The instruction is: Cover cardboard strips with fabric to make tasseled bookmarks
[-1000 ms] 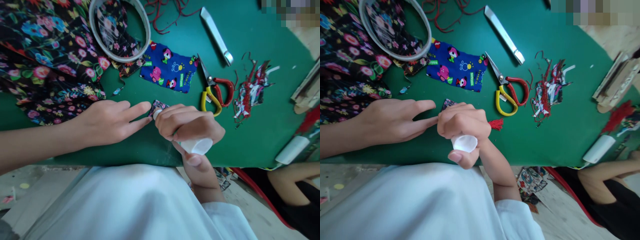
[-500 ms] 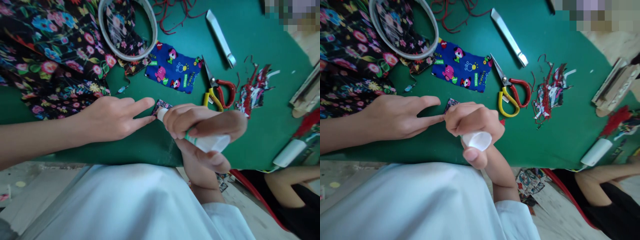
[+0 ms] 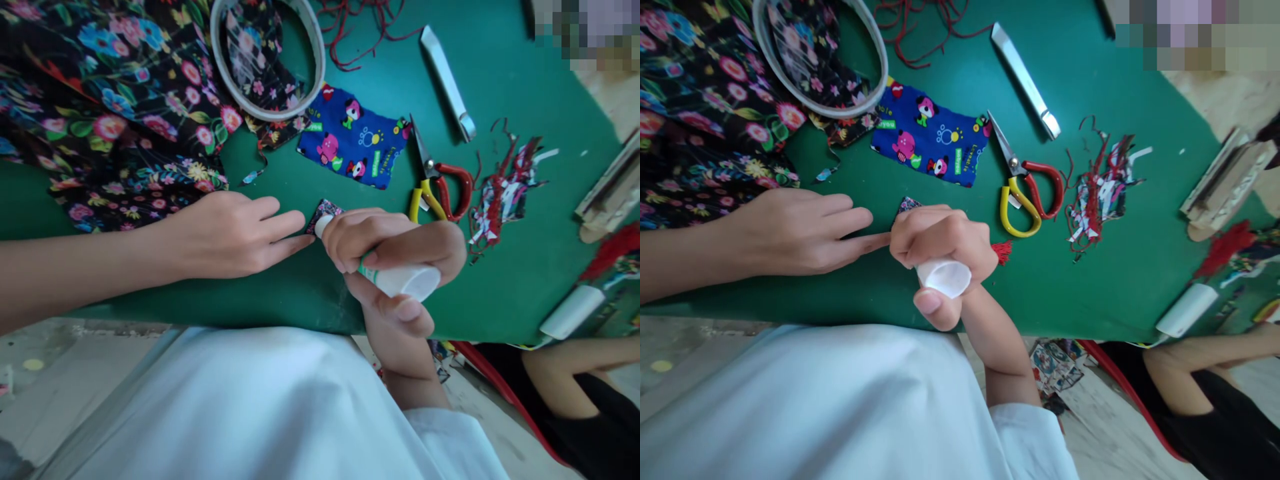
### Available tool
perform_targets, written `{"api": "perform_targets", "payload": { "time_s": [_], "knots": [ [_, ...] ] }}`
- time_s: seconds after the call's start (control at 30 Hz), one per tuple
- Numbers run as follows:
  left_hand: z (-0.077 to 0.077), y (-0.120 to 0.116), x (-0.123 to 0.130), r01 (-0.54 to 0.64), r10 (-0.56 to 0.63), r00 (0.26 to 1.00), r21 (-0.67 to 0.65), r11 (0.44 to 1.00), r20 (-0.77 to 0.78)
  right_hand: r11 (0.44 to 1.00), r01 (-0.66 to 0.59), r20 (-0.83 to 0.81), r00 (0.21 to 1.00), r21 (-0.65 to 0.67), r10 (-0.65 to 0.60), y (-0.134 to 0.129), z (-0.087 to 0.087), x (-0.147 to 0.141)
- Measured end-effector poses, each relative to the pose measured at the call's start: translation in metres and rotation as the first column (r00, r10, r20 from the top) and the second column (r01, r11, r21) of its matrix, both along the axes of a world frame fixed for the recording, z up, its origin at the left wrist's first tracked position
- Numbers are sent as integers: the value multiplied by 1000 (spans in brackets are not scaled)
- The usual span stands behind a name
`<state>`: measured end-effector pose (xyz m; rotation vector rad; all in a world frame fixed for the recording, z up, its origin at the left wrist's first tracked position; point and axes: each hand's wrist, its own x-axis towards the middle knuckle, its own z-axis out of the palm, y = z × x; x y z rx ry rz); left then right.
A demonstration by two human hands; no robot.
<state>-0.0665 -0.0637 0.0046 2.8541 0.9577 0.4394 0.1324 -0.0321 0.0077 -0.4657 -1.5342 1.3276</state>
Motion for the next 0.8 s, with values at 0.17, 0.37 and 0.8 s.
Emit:
{"api": "perform_targets", "payload": {
  "time_s": [0.17,0.37,0.8],
  "knots": [
    [4,-3,7,-28,28,998,4,1000,-56,999,11,-57,998,34,-9,1,-5,0],
    [11,-10,16,-114,105,981,-48,992,-162,1000,24,7,1000,-4,-24,-2,-3,-1],
    [11,-11,16,-131,113,984,-125,983,-136,965,114,-67,993,236,-101,3,-12,-8]
  ]
}}
